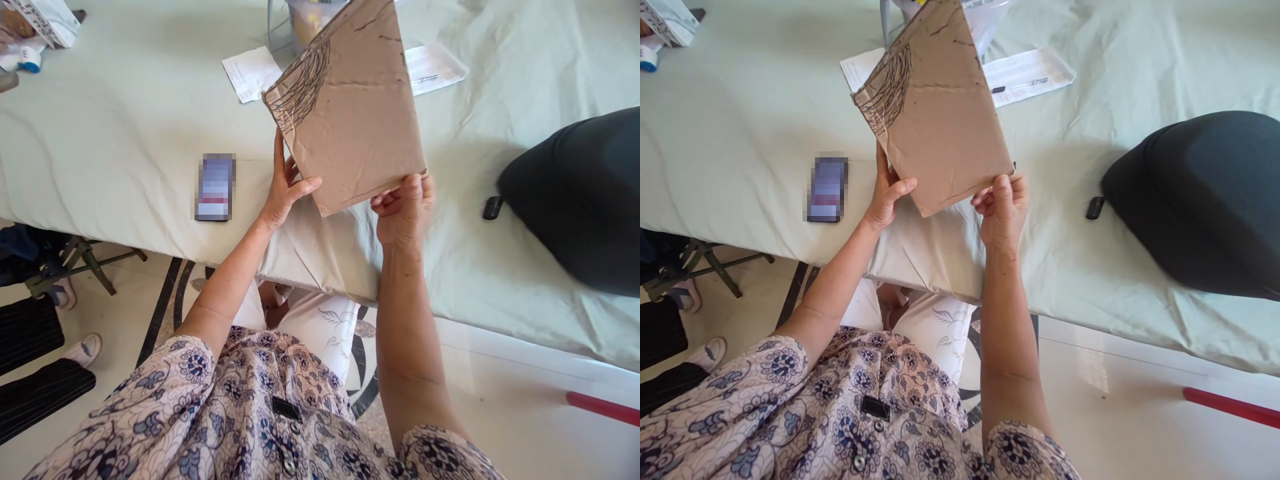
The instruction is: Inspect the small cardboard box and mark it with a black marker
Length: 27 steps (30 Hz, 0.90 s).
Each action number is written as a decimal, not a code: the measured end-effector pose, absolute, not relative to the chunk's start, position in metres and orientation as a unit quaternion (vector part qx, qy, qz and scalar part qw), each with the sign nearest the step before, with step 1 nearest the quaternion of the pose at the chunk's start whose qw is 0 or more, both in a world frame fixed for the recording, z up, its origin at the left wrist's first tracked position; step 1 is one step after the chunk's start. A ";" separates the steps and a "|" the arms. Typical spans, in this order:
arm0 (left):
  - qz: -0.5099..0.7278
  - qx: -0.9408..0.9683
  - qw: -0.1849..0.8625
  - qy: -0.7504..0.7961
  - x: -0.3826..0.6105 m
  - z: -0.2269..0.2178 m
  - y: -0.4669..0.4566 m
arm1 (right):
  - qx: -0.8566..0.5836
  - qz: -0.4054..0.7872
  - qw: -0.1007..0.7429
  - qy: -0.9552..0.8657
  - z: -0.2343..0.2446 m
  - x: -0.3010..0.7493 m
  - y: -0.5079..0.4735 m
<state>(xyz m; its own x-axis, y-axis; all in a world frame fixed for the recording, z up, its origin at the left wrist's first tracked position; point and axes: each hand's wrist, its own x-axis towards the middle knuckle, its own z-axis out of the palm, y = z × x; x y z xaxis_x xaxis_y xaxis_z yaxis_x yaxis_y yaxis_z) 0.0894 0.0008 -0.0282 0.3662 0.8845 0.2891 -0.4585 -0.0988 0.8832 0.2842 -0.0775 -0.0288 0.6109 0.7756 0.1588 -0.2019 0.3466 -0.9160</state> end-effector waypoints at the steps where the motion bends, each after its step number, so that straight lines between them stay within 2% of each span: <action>1: 0.522 0.533 0.636 0.200 0.089 -0.029 0.002 | -0.472 0.304 0.775 -0.289 -0.029 0.287 -0.077; 7: 0.512 0.552 0.629 0.196 0.089 -0.029 0.005 | -0.494 0.319 0.746 -0.313 -0.034 0.295 -0.077; 21: 0.461 0.455 0.738 0.188 0.084 -0.029 -0.003 | -0.495 0.297 0.774 -0.261 -0.031 0.291 -0.075; 27: 0.414 0.402 0.779 0.246 0.088 -0.017 -0.008 | -0.499 0.316 0.745 -0.311 -0.046 0.297 -0.070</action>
<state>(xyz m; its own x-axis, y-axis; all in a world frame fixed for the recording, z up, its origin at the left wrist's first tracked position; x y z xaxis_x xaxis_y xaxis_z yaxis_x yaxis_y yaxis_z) 0.0884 -0.0076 -0.0171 0.5362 0.8425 -0.0507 -0.4462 0.3339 0.8303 0.2969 -0.0702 -0.0465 0.6068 0.7810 0.1474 -0.1605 0.3020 -0.9397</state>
